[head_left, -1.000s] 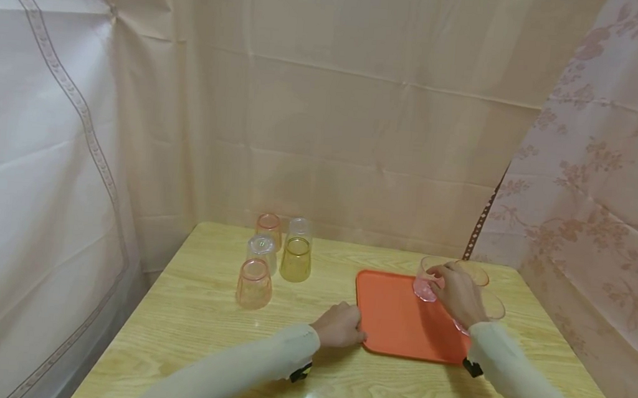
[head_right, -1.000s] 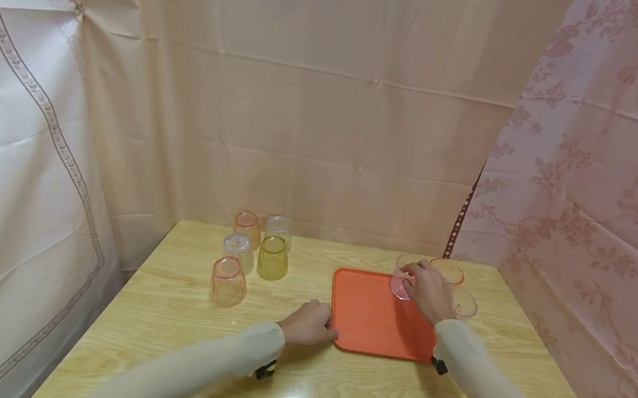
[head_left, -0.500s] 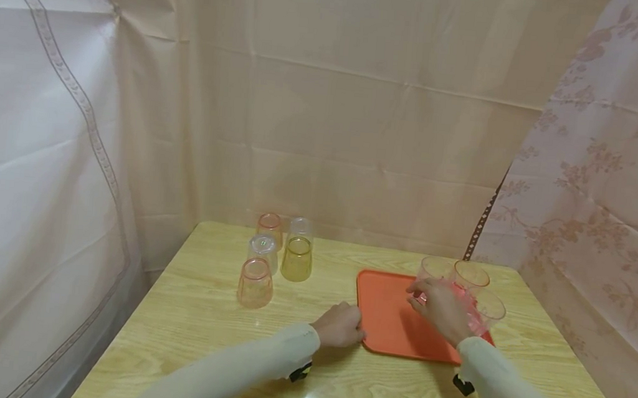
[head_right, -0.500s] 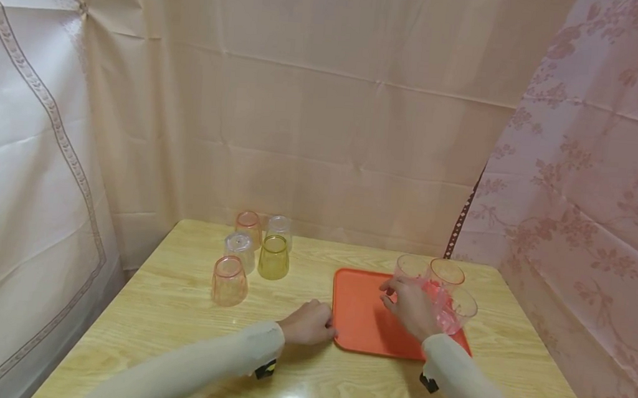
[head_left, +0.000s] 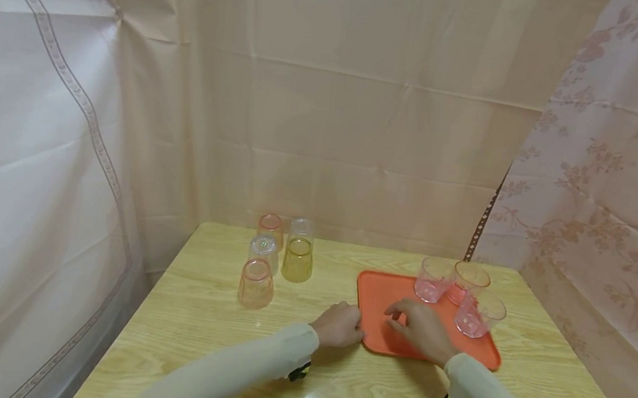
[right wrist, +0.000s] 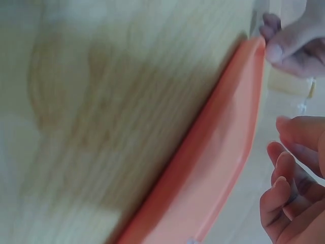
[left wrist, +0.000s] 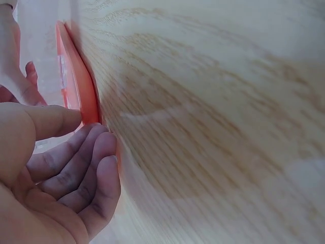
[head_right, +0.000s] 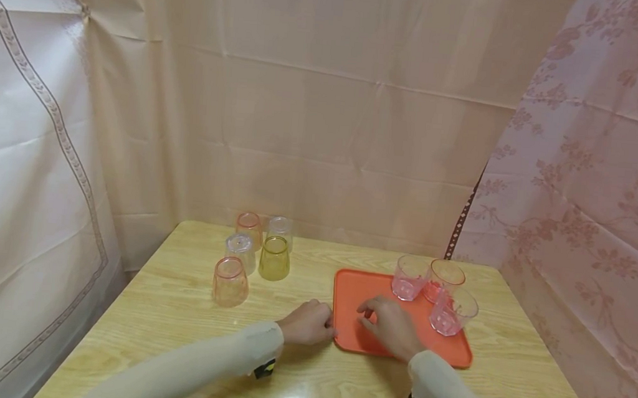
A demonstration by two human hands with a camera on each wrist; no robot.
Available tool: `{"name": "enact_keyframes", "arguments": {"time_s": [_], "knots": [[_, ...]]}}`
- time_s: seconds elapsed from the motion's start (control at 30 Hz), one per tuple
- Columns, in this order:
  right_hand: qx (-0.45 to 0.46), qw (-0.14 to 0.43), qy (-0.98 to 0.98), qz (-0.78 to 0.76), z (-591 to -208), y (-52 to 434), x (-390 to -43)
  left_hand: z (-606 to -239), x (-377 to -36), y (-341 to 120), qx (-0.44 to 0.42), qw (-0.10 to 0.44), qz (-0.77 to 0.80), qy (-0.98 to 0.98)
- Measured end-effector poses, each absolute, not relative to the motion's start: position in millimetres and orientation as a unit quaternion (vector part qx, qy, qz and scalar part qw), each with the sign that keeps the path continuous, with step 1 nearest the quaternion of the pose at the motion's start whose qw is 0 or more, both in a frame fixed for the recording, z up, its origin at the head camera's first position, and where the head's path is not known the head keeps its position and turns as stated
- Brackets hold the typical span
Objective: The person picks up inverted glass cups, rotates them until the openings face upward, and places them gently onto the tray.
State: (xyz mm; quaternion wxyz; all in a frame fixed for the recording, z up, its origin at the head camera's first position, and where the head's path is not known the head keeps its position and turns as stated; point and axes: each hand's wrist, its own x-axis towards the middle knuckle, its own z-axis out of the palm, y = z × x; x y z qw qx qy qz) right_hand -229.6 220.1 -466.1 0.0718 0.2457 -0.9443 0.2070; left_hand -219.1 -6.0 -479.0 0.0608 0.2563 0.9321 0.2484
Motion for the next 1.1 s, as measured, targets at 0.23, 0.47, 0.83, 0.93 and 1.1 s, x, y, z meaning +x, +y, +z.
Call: {"name": "enact_keyframes", "arguments": {"time_s": [0.23,0.47,0.83,0.93,1.1], "knots": [[0.287,0.062,-0.932,0.212,-469.8,208.6,-217.5,-479.3,-220.4,-9.5,0.266,0.047,0.246,0.931],[0.303,0.049,-0.924,0.229,-479.1,204.2,-207.4,-480.2,-220.5,-12.3,0.266,0.040,0.247,0.931],[0.325,0.055,-0.916,0.231,-486.0,200.8,-197.5,-475.4,-219.8,-24.8,0.280,0.019,0.224,0.933],[0.335,0.049,-0.912,0.232,-485.6,199.2,-195.6,-468.0,-220.8,-33.2,0.288,0.005,0.211,0.934],[0.340,0.047,-0.909,0.235,-485.5,197.8,-195.3,-453.6,-223.3,-49.2,0.286,-0.008,0.200,0.937]]}}
